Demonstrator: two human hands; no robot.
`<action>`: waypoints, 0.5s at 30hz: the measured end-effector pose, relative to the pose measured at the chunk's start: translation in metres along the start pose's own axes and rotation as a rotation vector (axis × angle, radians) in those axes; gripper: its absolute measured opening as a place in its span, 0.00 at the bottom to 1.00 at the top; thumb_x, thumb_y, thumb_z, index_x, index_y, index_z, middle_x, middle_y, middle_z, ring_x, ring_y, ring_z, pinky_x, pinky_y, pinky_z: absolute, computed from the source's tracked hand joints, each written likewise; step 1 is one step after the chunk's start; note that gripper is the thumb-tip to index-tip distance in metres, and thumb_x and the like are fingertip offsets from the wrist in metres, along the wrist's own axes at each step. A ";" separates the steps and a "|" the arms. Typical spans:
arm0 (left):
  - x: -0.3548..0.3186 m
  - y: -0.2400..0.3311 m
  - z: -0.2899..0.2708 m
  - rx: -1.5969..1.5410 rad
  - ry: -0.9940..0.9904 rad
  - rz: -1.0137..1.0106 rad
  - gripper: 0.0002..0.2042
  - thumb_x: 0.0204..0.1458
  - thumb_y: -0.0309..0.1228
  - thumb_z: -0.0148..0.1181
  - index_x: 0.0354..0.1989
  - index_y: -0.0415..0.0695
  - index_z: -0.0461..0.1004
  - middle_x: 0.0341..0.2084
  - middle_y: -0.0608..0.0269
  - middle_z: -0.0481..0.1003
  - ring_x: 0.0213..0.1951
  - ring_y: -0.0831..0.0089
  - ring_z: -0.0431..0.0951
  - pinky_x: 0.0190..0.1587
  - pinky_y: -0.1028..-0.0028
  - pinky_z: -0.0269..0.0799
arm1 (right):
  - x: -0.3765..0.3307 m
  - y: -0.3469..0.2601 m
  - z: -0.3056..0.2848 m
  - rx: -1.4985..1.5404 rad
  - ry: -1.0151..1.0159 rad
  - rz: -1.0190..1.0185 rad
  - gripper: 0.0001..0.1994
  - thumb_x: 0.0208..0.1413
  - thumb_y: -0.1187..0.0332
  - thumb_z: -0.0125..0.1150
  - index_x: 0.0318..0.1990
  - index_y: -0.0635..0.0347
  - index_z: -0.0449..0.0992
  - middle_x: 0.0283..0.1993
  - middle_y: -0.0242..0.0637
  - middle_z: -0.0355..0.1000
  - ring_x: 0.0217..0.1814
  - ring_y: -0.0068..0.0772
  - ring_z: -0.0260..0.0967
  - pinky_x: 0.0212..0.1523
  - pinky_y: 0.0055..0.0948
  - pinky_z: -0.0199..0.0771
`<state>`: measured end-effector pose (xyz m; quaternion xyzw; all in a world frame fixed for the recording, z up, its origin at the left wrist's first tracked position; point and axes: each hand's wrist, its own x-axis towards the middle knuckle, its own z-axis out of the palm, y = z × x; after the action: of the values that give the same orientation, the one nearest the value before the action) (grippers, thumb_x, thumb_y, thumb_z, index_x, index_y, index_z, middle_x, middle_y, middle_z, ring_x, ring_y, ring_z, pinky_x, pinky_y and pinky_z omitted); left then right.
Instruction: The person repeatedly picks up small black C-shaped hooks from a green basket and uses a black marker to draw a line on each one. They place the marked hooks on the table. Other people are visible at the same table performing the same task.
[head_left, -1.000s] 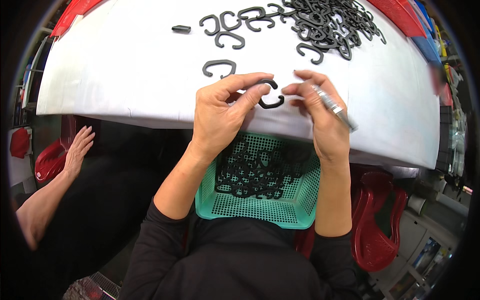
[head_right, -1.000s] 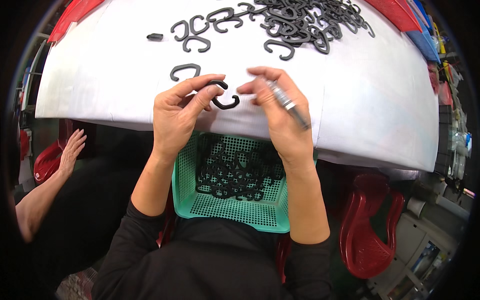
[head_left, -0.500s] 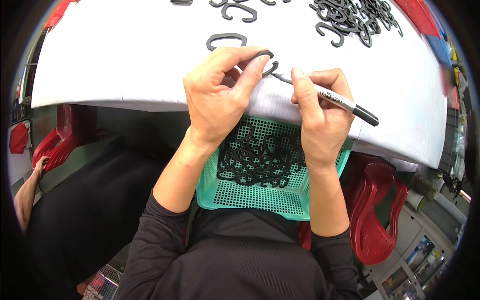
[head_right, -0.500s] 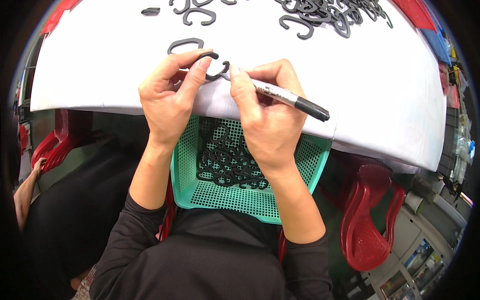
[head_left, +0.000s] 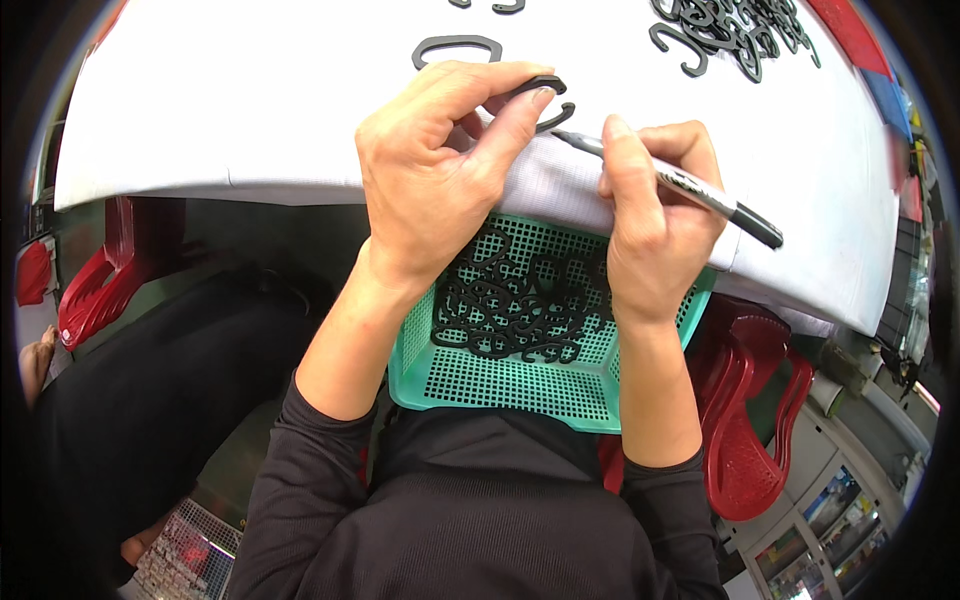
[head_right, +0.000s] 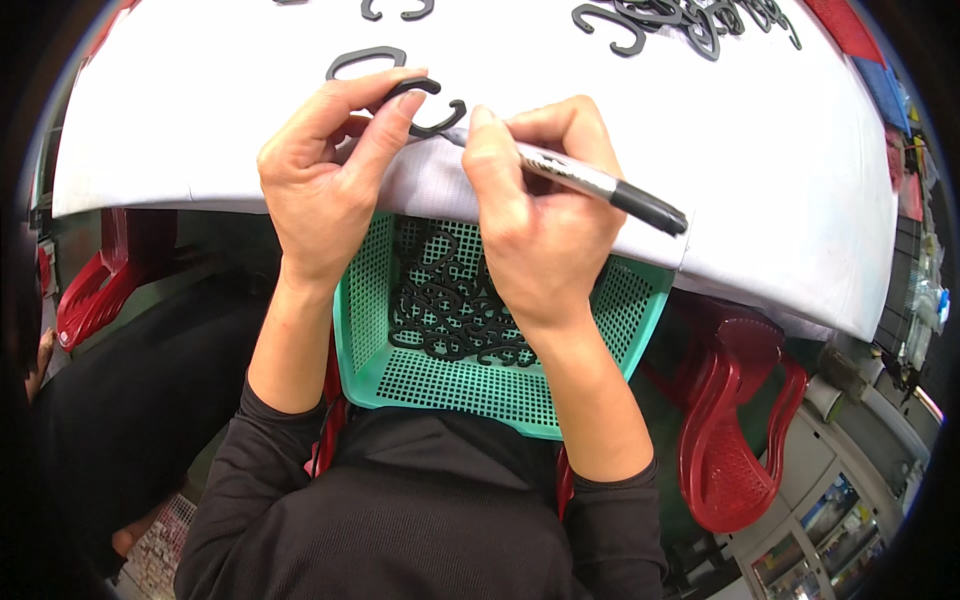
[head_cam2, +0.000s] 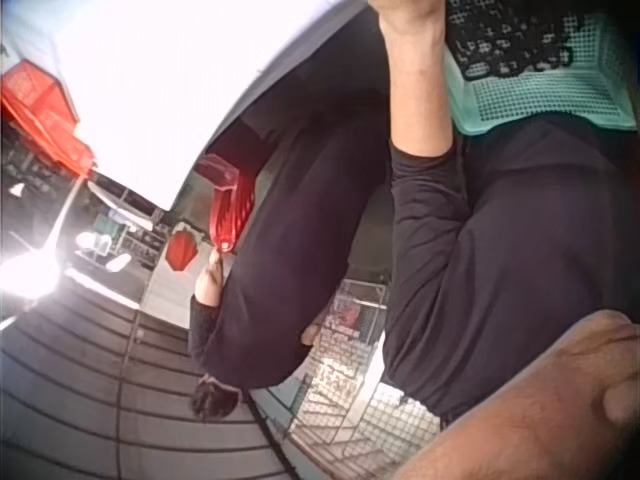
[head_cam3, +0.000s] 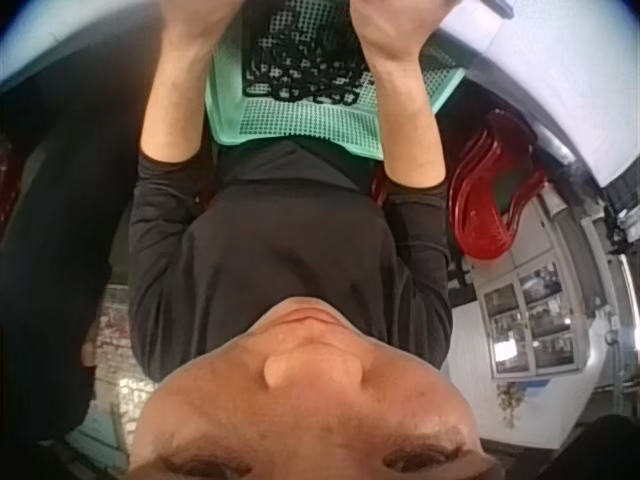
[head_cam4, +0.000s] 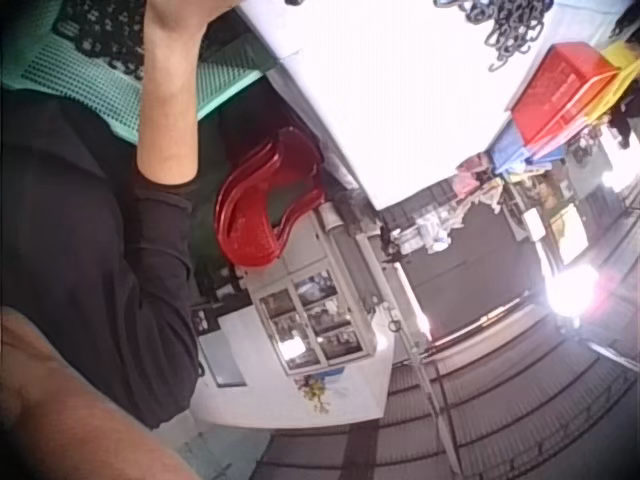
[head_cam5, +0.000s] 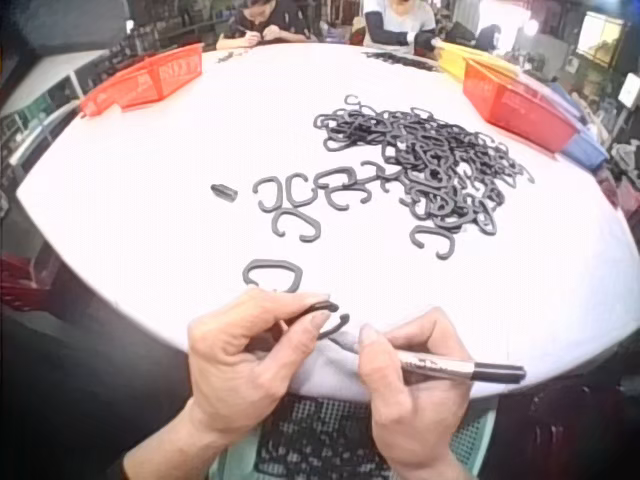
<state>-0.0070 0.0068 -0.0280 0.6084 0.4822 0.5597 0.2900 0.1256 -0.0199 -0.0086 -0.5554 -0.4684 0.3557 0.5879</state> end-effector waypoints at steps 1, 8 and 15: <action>0.001 -0.001 -0.001 0.004 -0.005 0.016 0.10 0.44 0.20 0.64 0.36 0.42 0.81 0.26 0.65 0.78 0.22 0.82 0.72 0.23 0.82 0.67 | -0.001 0.000 -0.003 0.016 0.004 -0.014 0.09 0.51 0.76 0.62 0.25 0.62 0.67 0.20 0.24 0.63 0.20 0.10 0.55 0.20 0.14 0.55; 0.002 -0.005 -0.009 0.049 -0.119 0.184 0.16 0.43 0.12 0.57 0.40 0.41 0.79 0.30 0.63 0.78 0.30 0.77 0.76 0.33 0.80 0.71 | 0.003 -0.003 -0.012 0.071 0.023 0.001 0.07 0.51 0.77 0.60 0.26 0.62 0.67 0.20 0.22 0.61 0.20 0.10 0.54 0.21 0.13 0.53; -0.002 -0.002 -0.015 0.011 -0.188 0.144 0.19 0.41 0.10 0.55 0.42 0.40 0.79 0.29 0.62 0.78 0.30 0.78 0.75 0.33 0.80 0.71 | 0.005 -0.002 0.001 0.007 -0.056 0.037 0.09 0.48 0.77 0.63 0.23 0.63 0.67 0.17 0.24 0.64 0.18 0.10 0.57 0.18 0.15 0.55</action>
<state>-0.0217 0.0031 -0.0269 0.6928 0.4109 0.5168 0.2899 0.1259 -0.0153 -0.0055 -0.5515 -0.4731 0.3836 0.5700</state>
